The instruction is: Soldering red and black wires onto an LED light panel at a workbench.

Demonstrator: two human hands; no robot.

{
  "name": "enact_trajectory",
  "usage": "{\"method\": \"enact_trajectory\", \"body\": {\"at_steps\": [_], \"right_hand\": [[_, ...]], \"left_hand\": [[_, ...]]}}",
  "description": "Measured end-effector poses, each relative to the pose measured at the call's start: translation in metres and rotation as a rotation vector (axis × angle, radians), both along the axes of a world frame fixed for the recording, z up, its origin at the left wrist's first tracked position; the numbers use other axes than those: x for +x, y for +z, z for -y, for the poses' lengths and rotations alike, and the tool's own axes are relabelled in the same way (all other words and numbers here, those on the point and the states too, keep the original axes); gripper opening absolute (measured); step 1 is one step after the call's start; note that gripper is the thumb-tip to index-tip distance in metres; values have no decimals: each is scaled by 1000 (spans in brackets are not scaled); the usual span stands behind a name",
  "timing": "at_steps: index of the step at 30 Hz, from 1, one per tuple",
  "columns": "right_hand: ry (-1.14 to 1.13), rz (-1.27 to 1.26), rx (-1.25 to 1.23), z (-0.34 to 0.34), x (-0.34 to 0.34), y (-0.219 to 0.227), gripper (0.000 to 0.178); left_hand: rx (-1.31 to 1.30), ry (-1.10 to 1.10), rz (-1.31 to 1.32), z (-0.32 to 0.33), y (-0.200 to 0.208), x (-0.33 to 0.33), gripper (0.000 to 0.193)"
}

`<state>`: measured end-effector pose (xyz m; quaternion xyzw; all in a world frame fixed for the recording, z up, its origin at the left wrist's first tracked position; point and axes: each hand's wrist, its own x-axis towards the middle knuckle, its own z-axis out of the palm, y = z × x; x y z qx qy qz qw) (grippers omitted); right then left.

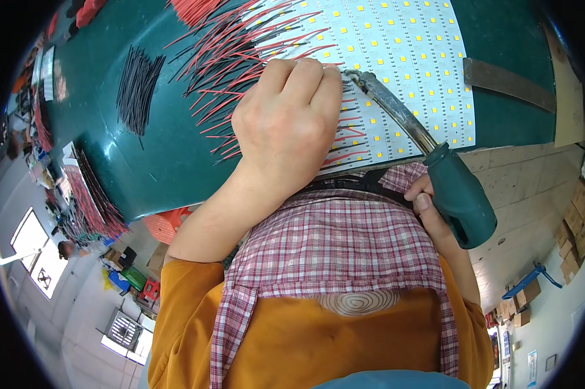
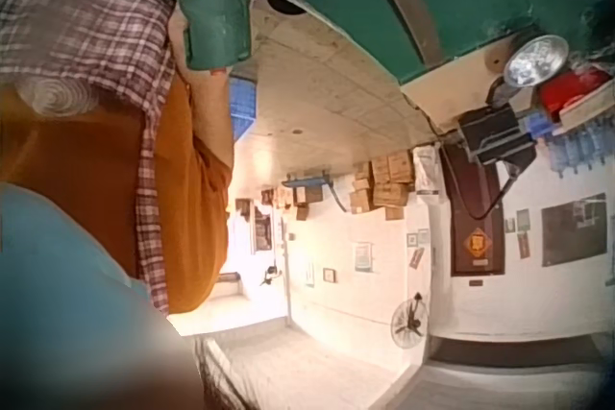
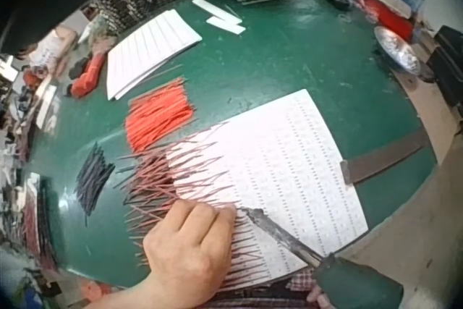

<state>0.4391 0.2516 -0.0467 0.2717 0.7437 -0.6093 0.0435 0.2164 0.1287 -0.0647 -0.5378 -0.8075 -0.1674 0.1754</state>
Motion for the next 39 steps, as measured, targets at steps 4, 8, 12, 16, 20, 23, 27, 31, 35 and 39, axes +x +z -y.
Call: {"method": "enact_trajectory", "body": {"at_steps": [4,8,12,16,20,23,27,31,35,39], "right_hand": [[-259,-63,-221,4,3,4,11],[-173,-7,-203,1,4,5,16],[-184,-36,-184,4,2,4,17],[-239,-75,-232,2,0,4,16],[-219,-60,-206,-1,-4,4,15],[-191,-72,-150,3,-9,6,13],[-117,-40,-35,-1,-12,12,7],[-126,-19,-55,-3,-7,9,6],[-63,-32,7,-7,-9,11,6],[-79,1,-4,-6,-11,12,4]], "left_hand": [[9,4,-22,1,-3,1,19],[-2,7,-9,1,-3,2,19],[-13,2,2,3,-1,4,19],[116,5,103,16,13,-16,27],[97,48,172,16,27,-29,30],[57,20,205,6,18,-19,26],[121,-56,187,0,6,-15,21],[85,-65,201,-1,4,-14,22],[89,-77,164,-2,2,-15,21],[50,-68,153,-2,4,-14,20]]}}
